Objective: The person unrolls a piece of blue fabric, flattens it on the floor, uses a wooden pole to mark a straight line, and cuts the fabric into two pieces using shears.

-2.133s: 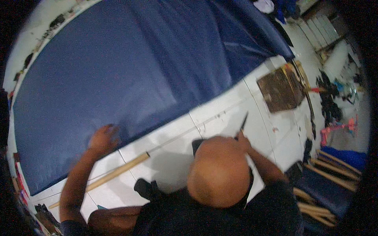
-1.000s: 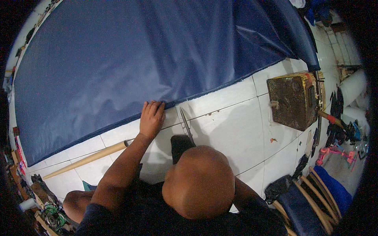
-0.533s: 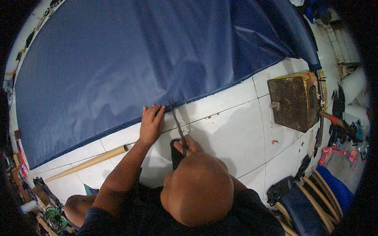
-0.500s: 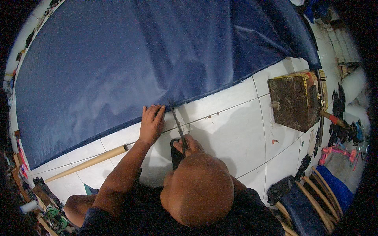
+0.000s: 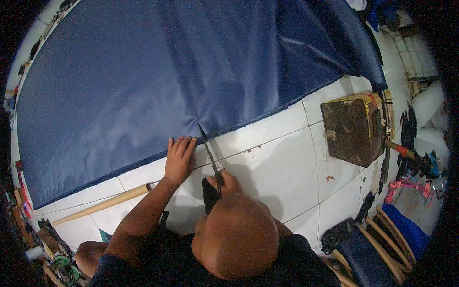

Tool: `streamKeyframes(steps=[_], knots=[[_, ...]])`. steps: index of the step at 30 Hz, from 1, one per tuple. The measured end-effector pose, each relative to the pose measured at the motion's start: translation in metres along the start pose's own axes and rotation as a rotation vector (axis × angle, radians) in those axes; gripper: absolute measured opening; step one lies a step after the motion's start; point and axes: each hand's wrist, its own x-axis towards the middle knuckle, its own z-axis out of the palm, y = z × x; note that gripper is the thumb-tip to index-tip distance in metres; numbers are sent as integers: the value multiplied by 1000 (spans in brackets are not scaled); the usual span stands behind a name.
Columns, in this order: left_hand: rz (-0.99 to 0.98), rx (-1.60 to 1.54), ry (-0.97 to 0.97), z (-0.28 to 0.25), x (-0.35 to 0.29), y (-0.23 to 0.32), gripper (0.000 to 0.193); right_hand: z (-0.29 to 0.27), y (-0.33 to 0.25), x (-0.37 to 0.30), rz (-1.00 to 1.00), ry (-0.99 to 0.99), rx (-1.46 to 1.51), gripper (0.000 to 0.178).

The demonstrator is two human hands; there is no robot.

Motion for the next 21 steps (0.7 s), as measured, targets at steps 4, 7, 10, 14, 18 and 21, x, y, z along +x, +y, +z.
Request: streamKeyframes(steps=[4, 7, 10, 14, 18, 21], knots=[[-3, 10, -50, -3, -1, 0, 63, 2, -9, 22, -61, 18, -2, 37], [1, 3, -70, -6, -1, 0, 64, 1, -30, 45, -23, 16, 11, 38], [6, -5, -84, -7, 3, 2, 64, -3, -30, 69, -143, 66, -88, 40], [1, 6, -76, -7, 0, 1, 65, 3, -37, 71, -152, 78, -43, 39], [1, 5, -86, -7, -2, -1, 67, 6, -41, 69, -106, 92, -31, 39], [25, 0, -99, -6, 0, -1, 68, 5, -43, 76, -124, 105, 12, 42]])
